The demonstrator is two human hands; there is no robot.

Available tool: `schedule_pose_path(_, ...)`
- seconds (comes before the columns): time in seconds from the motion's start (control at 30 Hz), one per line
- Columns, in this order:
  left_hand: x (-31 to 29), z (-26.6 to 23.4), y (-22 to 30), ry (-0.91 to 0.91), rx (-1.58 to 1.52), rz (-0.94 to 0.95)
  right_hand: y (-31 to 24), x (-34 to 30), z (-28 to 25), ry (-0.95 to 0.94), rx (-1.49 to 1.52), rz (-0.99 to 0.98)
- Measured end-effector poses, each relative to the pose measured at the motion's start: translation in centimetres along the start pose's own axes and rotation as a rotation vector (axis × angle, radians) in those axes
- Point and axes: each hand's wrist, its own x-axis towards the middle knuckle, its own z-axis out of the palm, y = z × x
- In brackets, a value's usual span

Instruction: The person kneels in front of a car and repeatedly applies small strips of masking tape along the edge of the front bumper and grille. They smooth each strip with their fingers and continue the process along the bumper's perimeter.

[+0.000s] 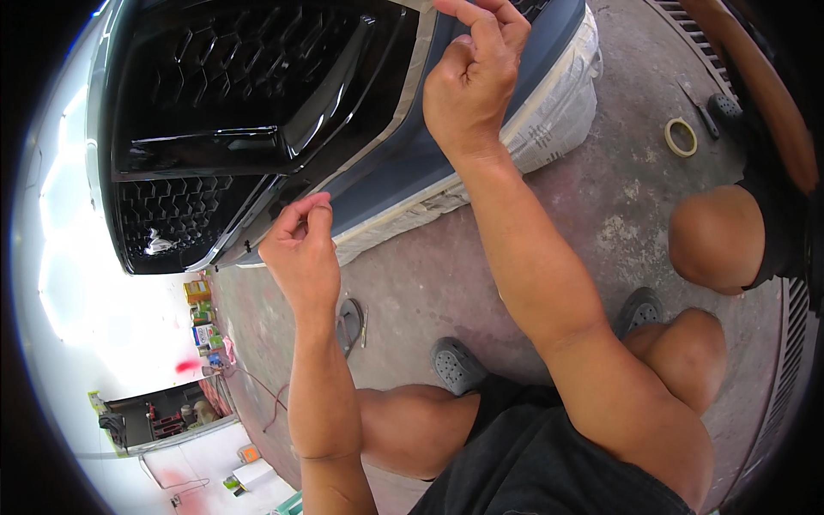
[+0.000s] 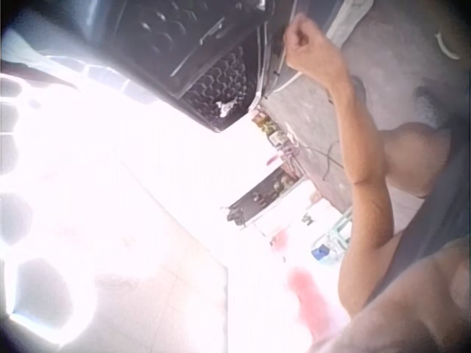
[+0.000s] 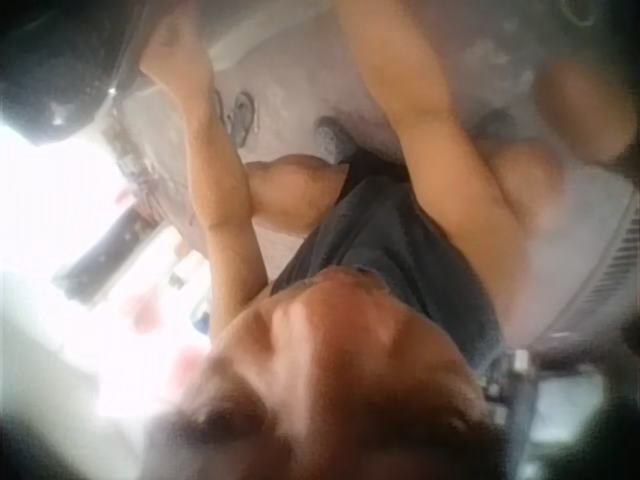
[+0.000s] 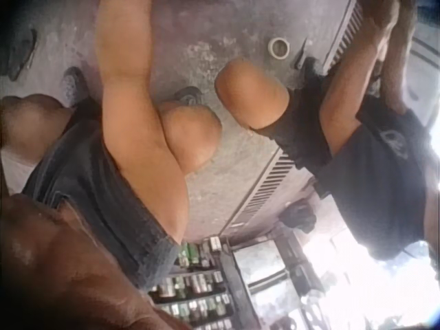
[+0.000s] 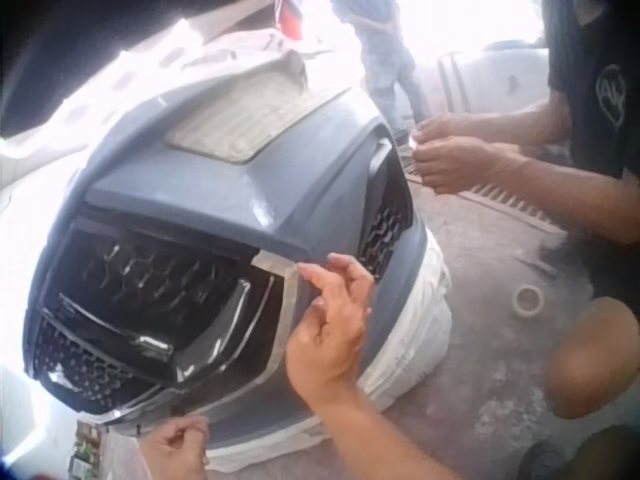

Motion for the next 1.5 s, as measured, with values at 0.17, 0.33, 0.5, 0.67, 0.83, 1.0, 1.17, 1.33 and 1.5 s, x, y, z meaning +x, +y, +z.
schedule_pose_path(0.17,0.1,-0.1,-0.3,-0.006,0.026,0.018,-1.0,-0.1,-0.3,-0.046,0.039,0.084)
schedule_pose_path(0.33,0.1,-0.1,-0.2,-0.013,0.01,0.005,-1.6,-0.2,-0.7,-0.054,-0.081,0.025)
schedule_pose_path(0.5,0.3,0.1,-0.5,-0.021,0.007,0.017,0.3,-1.4,-0.1,0.011,-0.091,-0.051)
schedule_pose_path(0.67,0.1,0.3,-0.3,-0.015,-0.014,-0.007,0.5,-1.7,0.3,0.019,-0.033,-0.041)
schedule_pose_path(0.83,0.1,0.0,-0.3,-0.035,0.018,-0.008,0.3,-1.3,0.5,0.028,-0.037,-0.046)
schedule_pose_path(1.0,0.2,0.4,-0.2,-0.029,0.034,0.025,0.9,-1.6,0.5,-0.027,-0.063,-0.12)
schedule_pose_path(1.17,0.2,0.6,-0.3,-0.033,0.01,0.01,1.1,-2.2,0.1,-0.023,-0.031,-0.084)
schedule_pose_path(1.33,0.2,0.6,-0.5,-0.032,0.018,0.001,1.0,-1.6,0.5,0.004,-0.033,-0.072)
schedule_pose_path(1.5,0.1,0.7,-0.4,-0.039,0.016,0.006,1.1,-1.5,0.4,-0.014,-0.038,-0.107)
